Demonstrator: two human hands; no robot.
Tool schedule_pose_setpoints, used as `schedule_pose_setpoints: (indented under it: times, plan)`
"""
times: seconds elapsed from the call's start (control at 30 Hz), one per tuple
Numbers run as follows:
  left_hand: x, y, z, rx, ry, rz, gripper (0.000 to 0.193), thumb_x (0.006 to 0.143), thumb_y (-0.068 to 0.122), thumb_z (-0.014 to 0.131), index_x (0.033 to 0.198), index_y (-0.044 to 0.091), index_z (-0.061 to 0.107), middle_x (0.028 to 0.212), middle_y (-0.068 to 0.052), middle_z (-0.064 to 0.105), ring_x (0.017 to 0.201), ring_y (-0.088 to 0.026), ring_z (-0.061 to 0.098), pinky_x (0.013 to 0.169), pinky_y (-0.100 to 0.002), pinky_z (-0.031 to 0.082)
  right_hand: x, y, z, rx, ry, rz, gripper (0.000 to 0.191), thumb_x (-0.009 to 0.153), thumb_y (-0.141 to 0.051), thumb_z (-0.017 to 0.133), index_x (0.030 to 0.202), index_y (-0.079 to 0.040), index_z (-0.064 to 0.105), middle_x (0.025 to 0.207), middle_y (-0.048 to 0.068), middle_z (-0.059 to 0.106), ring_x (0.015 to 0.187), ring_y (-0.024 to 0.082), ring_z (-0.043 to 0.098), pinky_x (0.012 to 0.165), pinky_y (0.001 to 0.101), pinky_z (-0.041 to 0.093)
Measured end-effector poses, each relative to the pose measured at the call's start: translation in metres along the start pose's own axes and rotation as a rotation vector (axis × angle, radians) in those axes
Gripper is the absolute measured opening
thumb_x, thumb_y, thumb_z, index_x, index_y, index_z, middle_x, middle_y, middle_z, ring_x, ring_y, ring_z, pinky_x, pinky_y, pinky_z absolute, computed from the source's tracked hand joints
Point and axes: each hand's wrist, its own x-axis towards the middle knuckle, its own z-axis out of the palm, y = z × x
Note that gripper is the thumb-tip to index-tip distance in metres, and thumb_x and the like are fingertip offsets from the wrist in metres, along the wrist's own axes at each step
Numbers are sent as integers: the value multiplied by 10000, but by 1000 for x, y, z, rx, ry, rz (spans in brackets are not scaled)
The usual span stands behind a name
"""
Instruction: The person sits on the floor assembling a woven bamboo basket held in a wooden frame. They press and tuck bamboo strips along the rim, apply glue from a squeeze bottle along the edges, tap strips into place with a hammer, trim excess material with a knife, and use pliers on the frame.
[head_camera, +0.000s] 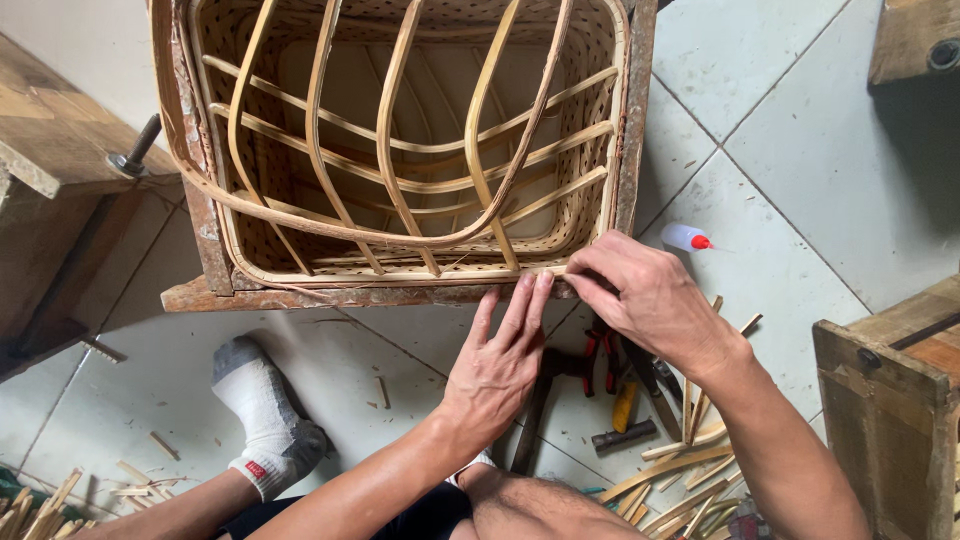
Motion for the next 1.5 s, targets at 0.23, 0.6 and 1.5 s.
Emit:
schedule_pose_setpoints:
  times: [0.23, 0.6, 1.5]
  plan:
    - [3, -2, -4, 91, -70, 47, 415, 830, 261, 594, 1108, -4, 751, 1651, -231, 274, 1528, -349, 242, 1187, -541, 301, -3, 6, -1, 37, -11, -28, 162, 872, -70, 739, 1026, -27, 709, 957, 104, 686, 816, 262, 708, 718, 340, 582]
    - [4, -1, -1, 113, 25, 16, 565, 866, 271, 575, 1366, 17, 643, 1655, -179, 274, 1491, -333, 293, 1159, -538, 350, 26, 14, -31, 127, -302, 64, 203, 850, -134, 734, 1040, -61, 732, 969, 70, 679, 871, 265, 689, 751, 388, 550]
    - [10, 17, 14, 56, 94, -45, 402, 868, 286, 601, 1166, 55, 740, 1662, -211, 246, 1475, -427, 290, 1123, -657, 337, 7, 35, -21, 282, -182, 292, 229, 853, -212, 748, 1005, -45, 786, 838, 85, 790, 692, 180, 732, 622, 319, 572]
